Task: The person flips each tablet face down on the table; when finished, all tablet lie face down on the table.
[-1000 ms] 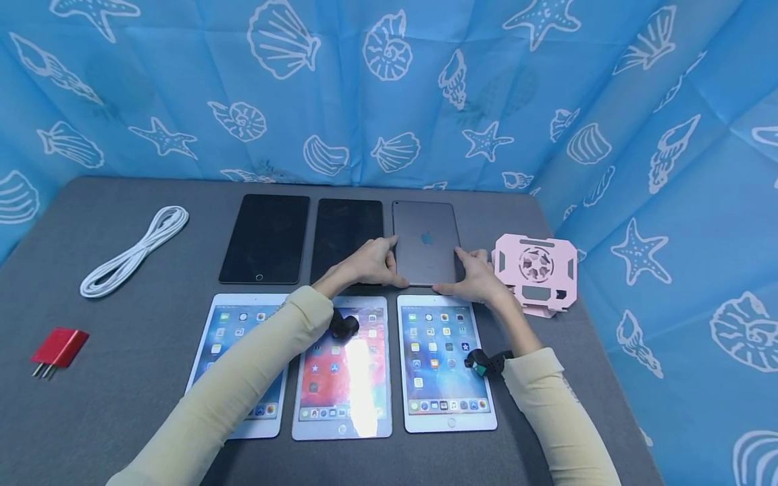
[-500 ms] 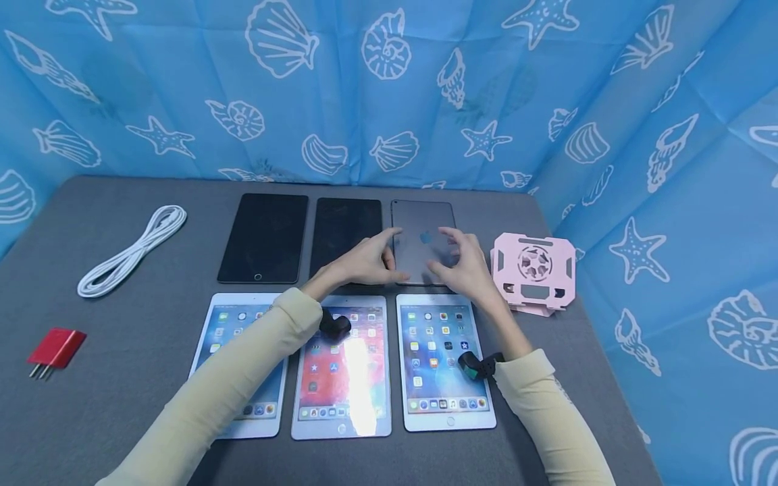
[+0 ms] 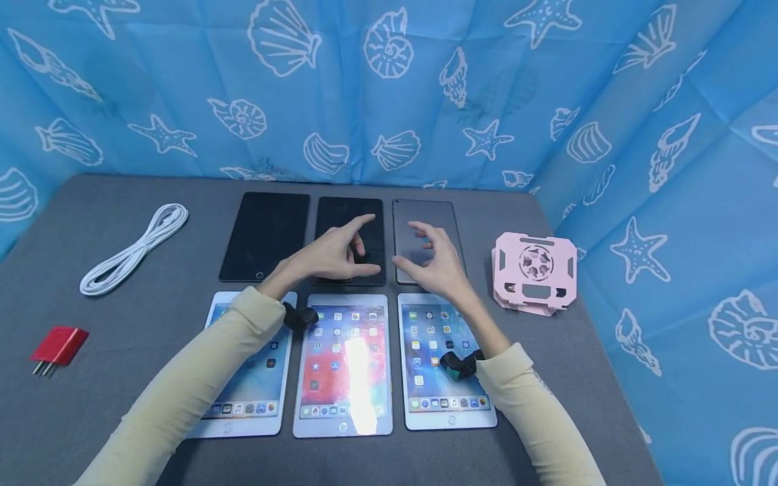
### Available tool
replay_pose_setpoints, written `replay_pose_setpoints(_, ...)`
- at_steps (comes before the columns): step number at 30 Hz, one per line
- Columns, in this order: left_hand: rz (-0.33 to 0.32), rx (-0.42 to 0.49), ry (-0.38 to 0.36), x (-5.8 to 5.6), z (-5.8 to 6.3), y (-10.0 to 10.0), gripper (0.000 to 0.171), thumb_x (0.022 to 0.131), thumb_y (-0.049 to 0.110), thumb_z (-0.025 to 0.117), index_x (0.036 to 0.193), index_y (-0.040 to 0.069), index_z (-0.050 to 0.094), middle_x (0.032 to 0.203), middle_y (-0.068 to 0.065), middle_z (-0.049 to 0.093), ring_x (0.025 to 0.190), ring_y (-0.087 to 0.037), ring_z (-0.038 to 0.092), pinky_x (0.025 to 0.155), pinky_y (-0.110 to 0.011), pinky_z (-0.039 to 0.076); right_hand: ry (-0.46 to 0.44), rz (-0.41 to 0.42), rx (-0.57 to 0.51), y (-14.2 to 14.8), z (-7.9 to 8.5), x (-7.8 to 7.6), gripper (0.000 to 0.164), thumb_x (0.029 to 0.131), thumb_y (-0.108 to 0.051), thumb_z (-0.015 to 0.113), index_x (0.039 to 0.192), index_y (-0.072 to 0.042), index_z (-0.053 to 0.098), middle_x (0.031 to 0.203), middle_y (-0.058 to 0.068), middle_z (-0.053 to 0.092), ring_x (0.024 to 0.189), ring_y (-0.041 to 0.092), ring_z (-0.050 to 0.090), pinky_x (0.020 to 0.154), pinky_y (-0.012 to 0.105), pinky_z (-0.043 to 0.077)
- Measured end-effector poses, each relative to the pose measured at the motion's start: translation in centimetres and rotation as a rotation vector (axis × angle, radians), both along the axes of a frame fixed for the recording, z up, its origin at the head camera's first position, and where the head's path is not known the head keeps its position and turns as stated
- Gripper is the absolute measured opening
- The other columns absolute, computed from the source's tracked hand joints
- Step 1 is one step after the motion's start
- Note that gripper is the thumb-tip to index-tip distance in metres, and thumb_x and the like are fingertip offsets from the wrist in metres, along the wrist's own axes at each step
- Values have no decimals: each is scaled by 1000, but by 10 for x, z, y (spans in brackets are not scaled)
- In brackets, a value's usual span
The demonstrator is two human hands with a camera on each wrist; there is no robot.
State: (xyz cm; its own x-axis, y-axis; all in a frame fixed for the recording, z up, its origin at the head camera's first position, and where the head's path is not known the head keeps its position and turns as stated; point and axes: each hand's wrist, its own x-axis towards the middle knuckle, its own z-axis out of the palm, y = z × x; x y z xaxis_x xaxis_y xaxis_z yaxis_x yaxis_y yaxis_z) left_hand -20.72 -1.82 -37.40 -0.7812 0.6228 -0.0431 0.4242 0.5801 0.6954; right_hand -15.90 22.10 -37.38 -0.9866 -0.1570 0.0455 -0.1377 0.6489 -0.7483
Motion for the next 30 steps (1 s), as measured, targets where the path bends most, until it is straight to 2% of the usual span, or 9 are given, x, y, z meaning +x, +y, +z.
replay_pose_setpoints(3,17,-6,15,-1,2,-14,100,91,38,76,164,9,15,115,-14,64,71,-17,62,75,-31,53,-7,18,3,-7,-2,-1,72,92,-23,76,155,-12,41,151,22,43,132,43,48,99,57,53)
replay_pose_setpoints(6,50,-14,39,-1,4,-30,103,89,39,77,165,10,13,120,-15,60,76,-18,62,74,-31,54,-14,34,10,-14,-3,-2,74,91,-23,77,155,-12,41,149,22,44,131,43,49,98,56,54)
replay_pose_setpoints(11,104,-44,74,1,4,-56,111,86,41,80,165,9,9,128,-18,55,89,-23,60,82,-37,54,-70,30,45,-25,-4,-4,79,90,-29,78,157,-13,39,151,21,43,134,42,47,102,58,51)
replay_pose_setpoints(17,137,-86,82,1,3,-78,120,82,42,84,165,6,5,128,-21,52,92,-27,60,85,-42,54,-168,53,103,-33,-5,-6,86,89,-33,78,161,-16,32,157,22,37,140,44,44,107,64,44)
replay_pose_setpoints(22,143,-136,90,1,-1,-90,125,80,44,85,164,4,2,130,-22,52,90,-27,59,82,-42,54,-196,79,126,-37,-6,-9,91,88,-32,80,162,-13,30,156,23,37,138,45,46,106,63,46)
replay_pose_setpoints(25,125,-170,66,2,-4,-92,126,80,47,84,164,3,1,133,-22,52,88,-26,59,82,-42,53,-222,95,154,-40,-7,-11,94,87,-32,81,161,-10,29,155,24,38,138,46,46,107,61,46)
replay_pose_setpoints(27,115,-189,43,3,-6,-91,127,80,49,83,164,3,0,137,-23,51,92,-27,59,85,-43,53,-238,107,184,-42,-6,-12,97,86,-33,82,162,-8,27,155,25,39,138,46,45,109,61,45)
replay_pose_setpoints(30,103,-207,18,3,-8,-89,129,80,52,83,164,2,-1,142,-24,49,108,-32,59,97,-48,52,-251,127,226,-44,-6,-13,103,84,-34,84,162,-5,25,155,26,39,139,46,42,112,62,42)
